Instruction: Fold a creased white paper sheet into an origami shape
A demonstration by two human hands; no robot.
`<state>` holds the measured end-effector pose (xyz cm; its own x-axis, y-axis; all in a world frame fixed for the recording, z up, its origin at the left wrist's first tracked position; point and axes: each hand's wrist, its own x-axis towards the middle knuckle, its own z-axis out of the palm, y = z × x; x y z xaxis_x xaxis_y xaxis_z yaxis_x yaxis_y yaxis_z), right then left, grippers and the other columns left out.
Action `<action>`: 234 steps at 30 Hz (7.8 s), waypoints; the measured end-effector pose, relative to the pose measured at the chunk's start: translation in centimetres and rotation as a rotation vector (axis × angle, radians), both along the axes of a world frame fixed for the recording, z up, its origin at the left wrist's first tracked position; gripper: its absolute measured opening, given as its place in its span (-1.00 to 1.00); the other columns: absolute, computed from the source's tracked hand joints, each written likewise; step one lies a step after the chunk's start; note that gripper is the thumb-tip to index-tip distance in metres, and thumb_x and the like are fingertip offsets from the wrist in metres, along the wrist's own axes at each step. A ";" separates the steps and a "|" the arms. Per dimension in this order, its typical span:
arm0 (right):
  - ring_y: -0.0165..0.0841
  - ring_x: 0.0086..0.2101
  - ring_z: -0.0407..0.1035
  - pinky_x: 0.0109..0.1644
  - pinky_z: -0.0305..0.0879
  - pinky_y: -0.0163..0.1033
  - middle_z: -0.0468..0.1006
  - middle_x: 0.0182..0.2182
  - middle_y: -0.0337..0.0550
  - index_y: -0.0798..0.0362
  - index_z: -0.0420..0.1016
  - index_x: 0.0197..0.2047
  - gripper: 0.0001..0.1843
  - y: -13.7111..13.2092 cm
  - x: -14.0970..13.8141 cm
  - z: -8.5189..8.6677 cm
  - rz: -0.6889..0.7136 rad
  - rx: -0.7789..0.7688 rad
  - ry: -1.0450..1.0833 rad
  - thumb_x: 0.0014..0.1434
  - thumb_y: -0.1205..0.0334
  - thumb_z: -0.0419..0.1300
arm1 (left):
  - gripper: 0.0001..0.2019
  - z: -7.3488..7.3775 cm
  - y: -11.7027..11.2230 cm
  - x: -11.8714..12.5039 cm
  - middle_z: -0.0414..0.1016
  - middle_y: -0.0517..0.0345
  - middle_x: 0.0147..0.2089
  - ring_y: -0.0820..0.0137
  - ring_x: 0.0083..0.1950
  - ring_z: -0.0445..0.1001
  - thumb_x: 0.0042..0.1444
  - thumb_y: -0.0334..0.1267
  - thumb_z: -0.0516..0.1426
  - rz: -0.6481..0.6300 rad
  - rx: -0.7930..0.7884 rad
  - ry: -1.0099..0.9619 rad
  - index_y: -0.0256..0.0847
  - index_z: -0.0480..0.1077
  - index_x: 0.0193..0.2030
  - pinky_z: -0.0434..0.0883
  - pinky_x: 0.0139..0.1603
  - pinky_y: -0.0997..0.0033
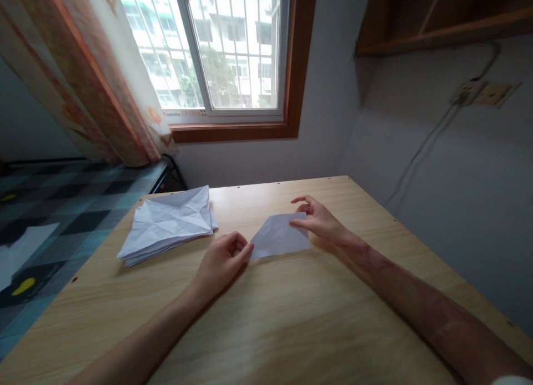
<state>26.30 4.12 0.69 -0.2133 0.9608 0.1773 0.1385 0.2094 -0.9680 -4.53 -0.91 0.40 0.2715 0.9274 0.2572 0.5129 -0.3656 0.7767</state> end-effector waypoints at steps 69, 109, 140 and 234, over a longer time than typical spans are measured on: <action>-0.02 0.59 0.02 0.66 -0.04 0.24 0.05 0.64 -0.07 -0.18 -0.11 0.72 -0.12 -8.7 4.1 -2.0 0.274 0.414 -0.884 0.54 -0.20 0.16 | -0.65 0.4 -0.2 0.9 0.57 0.00 0.42 0.02 0.35 0.56 0.56 -0.12 0.06 -0.210 0.403 0.675 -0.03 0.54 0.33 0.50 0.36 -0.13; -0.03 0.20 0.54 0.37 0.44 0.12 0.61 0.24 0.16 0.06 0.47 0.34 -0.30 -4.3 -1.1 -3.4 -0.177 0.207 -0.387 0.30 -0.16 0.44 | -0.79 2.1 2.3 4.8 0.63 -0.04 0.08 0.22 -0.13 0.64 0.43 -0.33 0.09 0.003 0.377 0.643 -0.14 0.58 -0.03 0.48 -0.23 0.32; -0.16 -0.08 0.53 0.14 0.33 -0.05 0.71 -0.14 -0.10 -0.01 0.59 0.17 -0.69 -2.2 -4.4 -2.5 -0.019 0.556 -0.621 0.41 0.34 0.22 | -0.82 0.0 2.5 3.4 0.70 0.12 -0.19 0.15 -0.19 0.64 0.44 -0.06 0.18 0.254 0.394 0.531 -0.07 0.50 -0.14 0.41 -0.03 0.19; -0.07 -0.01 0.44 0.15 0.35 0.03 0.62 -0.07 -0.04 0.02 0.59 -0.05 -0.68 -1.4 -2.5 -3.0 -0.250 0.503 -0.669 0.21 0.13 0.53 | -0.73 -0.5 3.3 1.5 0.72 0.04 0.23 0.16 0.24 0.65 0.53 -0.24 0.12 -0.364 0.469 0.435 -0.04 0.65 0.15 0.54 0.30 0.03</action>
